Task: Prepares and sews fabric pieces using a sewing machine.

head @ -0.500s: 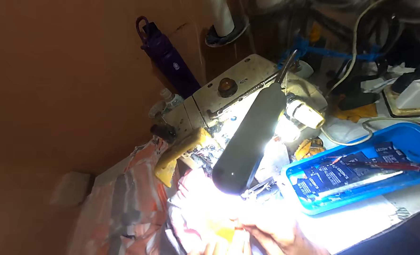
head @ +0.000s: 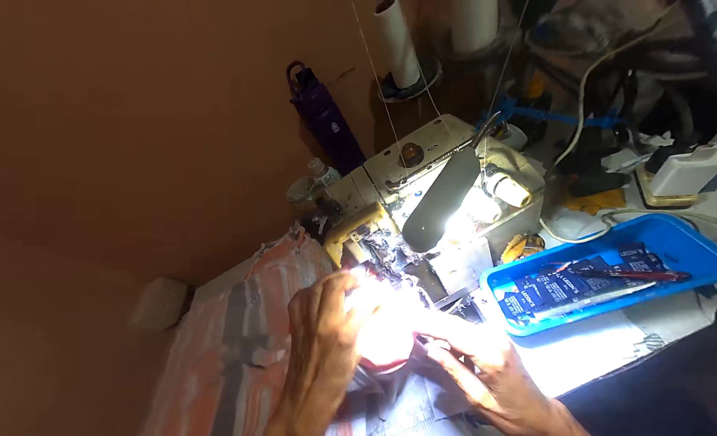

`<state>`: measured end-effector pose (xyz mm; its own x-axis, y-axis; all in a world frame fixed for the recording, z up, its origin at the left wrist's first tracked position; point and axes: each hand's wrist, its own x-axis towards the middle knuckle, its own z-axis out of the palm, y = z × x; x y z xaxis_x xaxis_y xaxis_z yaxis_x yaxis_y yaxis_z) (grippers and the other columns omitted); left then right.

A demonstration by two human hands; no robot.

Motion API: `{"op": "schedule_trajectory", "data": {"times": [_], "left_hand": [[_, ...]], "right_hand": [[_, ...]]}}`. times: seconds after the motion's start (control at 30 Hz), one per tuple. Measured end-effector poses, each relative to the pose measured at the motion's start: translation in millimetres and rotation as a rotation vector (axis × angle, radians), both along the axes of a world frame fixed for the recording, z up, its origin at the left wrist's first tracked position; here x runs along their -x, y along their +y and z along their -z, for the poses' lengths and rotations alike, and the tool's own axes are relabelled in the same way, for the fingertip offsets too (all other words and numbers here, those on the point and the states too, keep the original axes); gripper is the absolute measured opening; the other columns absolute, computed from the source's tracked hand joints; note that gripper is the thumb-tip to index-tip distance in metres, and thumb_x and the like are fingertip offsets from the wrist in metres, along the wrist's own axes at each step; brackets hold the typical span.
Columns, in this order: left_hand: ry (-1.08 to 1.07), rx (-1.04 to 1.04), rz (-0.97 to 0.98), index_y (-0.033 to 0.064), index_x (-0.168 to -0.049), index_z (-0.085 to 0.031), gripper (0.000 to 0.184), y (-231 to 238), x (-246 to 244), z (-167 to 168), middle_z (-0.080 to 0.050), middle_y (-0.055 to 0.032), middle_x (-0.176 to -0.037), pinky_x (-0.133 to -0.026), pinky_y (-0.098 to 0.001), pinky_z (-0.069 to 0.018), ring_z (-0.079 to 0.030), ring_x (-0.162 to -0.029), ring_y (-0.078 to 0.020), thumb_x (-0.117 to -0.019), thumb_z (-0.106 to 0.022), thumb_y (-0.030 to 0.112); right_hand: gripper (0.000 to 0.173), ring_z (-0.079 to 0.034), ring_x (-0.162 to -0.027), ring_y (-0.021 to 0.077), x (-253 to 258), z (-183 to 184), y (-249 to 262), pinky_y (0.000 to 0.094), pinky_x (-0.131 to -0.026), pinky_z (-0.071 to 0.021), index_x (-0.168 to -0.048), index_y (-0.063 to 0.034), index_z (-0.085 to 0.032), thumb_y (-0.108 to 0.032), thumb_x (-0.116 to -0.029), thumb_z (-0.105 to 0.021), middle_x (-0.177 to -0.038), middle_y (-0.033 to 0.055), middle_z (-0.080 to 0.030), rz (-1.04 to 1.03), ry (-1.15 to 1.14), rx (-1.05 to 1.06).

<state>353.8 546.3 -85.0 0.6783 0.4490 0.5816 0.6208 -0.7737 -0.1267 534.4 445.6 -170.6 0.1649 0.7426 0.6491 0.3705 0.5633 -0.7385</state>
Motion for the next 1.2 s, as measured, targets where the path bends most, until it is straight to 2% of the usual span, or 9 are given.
{"op": "schedule_trajectory", "data": {"times": [0.1, 0.23, 0.63, 0.73, 0.83, 0.9, 0.97, 1.03, 1.2], "left_hand": [[0.143, 0.012, 0.053, 0.0171, -0.094, -0.079, 0.024, 26, 11, -8, -0.069, -0.0195, -0.115, -0.089, -0.0622, -0.0455, -0.065, -0.109, -0.0431, -0.0894, -0.057, 0.009], [0.234, -0.012, 0.045, 0.015, -0.09, -0.079, 0.02, 27, 22, -23, -0.07, -0.0184, -0.118, -0.09, -0.0643, -0.0448, -0.063, -0.116, -0.0436, -0.0844, -0.061, 0.009], [0.289, -0.044, 0.144, 0.0115, -0.091, -0.079, 0.017, 29, 33, -22, -0.072, -0.0159, -0.112, -0.095, -0.0594, -0.0465, -0.066, -0.115, -0.0373, -0.0819, -0.065, 0.007], [0.136, 0.107, 0.175, 0.008, -0.075, -0.071, 0.023, 15, 43, -37, -0.073, -0.014, -0.106, -0.094, -0.0584, -0.0462, -0.065, -0.115, -0.0355, -0.0843, -0.057, 0.023], [0.019, 0.491, 0.41, 0.0073, -0.077, -0.06, 0.042, -33, 55, -84, -0.067, -0.0109, -0.091, -0.098, -0.0365, -0.0472, -0.064, -0.103, -0.0192, -0.1026, -0.051, 0.039], [0.017, 0.68, 0.513, 0.0063, -0.08, -0.057, 0.038, -62, 53, -98, -0.061, -0.0131, -0.083, -0.106, -0.0378, -0.0325, -0.06, -0.097, -0.0206, -0.1035, -0.05, 0.036], [0.015, 0.656, 0.461, 0.0045, -0.077, -0.058, 0.04, -74, 54, -92, -0.059, -0.0146, -0.077, -0.109, -0.0408, -0.0261, -0.059, -0.092, -0.0233, -0.1002, -0.053, 0.037], [0.02, 0.5, 0.315, 0.0036, -0.073, -0.06, 0.041, -76, 63, -86, -0.059, -0.0149, -0.07, -0.104, -0.0445, -0.0306, -0.059, -0.08, -0.0259, -0.097, -0.057, 0.036], [0.035, 0.305, -0.047, -0.0012, -0.084, -0.077, 0.028, -80, 86, -71, -0.066, -0.0177, -0.072, -0.097, -0.0473, -0.0319, -0.059, -0.075, -0.0285, -0.0926, -0.072, 0.025]], "right_hand": [[0.023, -0.068, -0.108, 0.0076, -2, -1, -20, 0.0145, -0.094, -0.0498, -0.111, -0.0008, -0.075, -0.013, -0.0996, -0.059, -0.122, 0.0145, -0.072, 0.022, -0.048, -0.01], [0.017, -0.07, -0.11, 0.018, -4, 9, -51, 0.0228, -0.094, -0.0531, -0.105, -0.0031, -0.077, -0.011, -0.0974, -0.063, -0.119, 0.0171, -0.073, -0.089, -0.167, 0.106], [0.014, -0.075, -0.088, 0.0238, 5, 11, -73, 0.0368, -0.071, -0.0599, -0.1, -0.0019, -0.076, -0.008, -0.0971, -0.064, -0.111, 0.0147, -0.075, -0.237, -0.273, 0.276], [0.015, -0.075, -0.086, 0.0279, 2, 4, -72, 0.0432, -0.07, -0.059, -0.1, -0.0007, -0.075, -0.008, -0.0975, -0.062, -0.107, 0.0152, -0.075, -0.298, -0.304, 0.349], [0.018, -0.071, -0.096, 0.0412, 19, -11, -50, 0.0559, -0.075, -0.0575, -0.11, 0.0034, -0.07, -0.006, -0.0974, -0.061, -0.116, 0.0247, -0.068, -0.343, -0.446, 0.475], [0.022, -0.07, -0.1, 0.0417, 58, -19, -23, 0.0534, -0.079, -0.0589, -0.114, 0.0041, -0.069, -0.003, -0.0939, -0.063, -0.113, 0.0258, -0.068, -0.209, -0.581, 0.374], [0.013, -0.074, -0.093, 0.0336, 111, -9, 2, 0.0467, -0.081, -0.0585, -0.096, 0.0019, -0.076, -0.003, -0.0888, -0.066, -0.095, 0.018, -0.076, -0.033, -0.557, 0.1], [0.019, -0.074, -0.099, 0.0302, 159, 17, 18, 0.0425, -0.094, -0.0554, -0.101, 0.0028, -0.077, -0.007, -0.0898, -0.065, -0.1, 0.0167, -0.077, -0.024, -0.424, -0.035], [0.022, -0.067, -0.117, 0.0399, 151, 30, 7, 0.0599, -0.105, -0.0456, -0.107, 0.0028, -0.076, -0.012, -0.0946, -0.065, -0.115, 0.0211, -0.074, -0.427, -0.436, 0.113]]}}
